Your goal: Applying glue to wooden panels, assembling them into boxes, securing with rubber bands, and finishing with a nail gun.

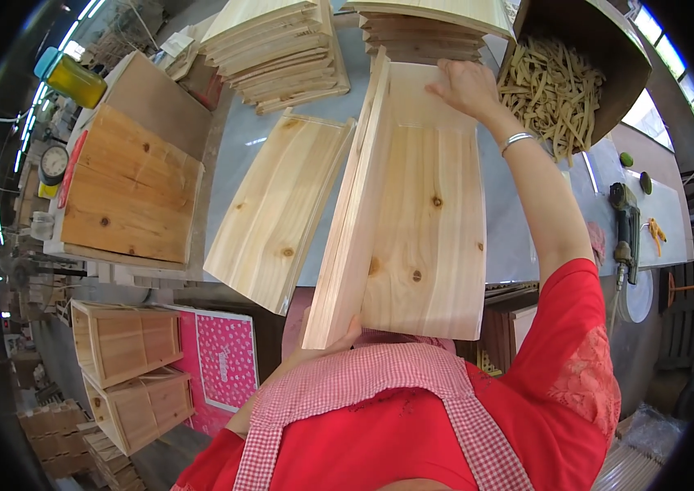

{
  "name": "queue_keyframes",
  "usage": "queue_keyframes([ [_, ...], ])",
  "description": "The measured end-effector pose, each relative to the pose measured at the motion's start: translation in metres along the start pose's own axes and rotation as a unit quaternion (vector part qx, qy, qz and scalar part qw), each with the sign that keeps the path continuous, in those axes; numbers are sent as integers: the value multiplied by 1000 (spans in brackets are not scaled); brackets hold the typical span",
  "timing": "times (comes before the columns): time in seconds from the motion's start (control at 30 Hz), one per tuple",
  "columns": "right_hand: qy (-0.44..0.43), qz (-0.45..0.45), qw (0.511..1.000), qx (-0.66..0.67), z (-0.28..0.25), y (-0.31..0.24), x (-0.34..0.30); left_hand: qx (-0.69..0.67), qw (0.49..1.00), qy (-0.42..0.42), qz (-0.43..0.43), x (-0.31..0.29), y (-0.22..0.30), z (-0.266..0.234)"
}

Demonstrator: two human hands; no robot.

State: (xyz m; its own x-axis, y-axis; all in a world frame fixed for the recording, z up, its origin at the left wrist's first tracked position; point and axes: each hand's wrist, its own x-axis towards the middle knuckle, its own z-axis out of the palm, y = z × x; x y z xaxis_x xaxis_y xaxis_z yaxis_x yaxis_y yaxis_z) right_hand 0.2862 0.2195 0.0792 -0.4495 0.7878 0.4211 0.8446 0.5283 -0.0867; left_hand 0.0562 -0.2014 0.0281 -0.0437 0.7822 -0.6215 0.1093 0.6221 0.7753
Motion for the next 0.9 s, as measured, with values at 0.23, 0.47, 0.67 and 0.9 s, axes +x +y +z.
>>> queue_keyframes([
  [0.23,-25,-2,1000,-11,-3,3,6,15,986,50,156,11,0,4],
  [0.47,111,-4,986,125,-4,-23,10,156,880,177,411,22,-2,14],
  [0.67,272,154,742,593,-2,-68,50,228,870,160,408,21,-12,6],
  [0.9,346,270,556,706,-19,-87,96,214,913,66,341,3,-31,-35],
])
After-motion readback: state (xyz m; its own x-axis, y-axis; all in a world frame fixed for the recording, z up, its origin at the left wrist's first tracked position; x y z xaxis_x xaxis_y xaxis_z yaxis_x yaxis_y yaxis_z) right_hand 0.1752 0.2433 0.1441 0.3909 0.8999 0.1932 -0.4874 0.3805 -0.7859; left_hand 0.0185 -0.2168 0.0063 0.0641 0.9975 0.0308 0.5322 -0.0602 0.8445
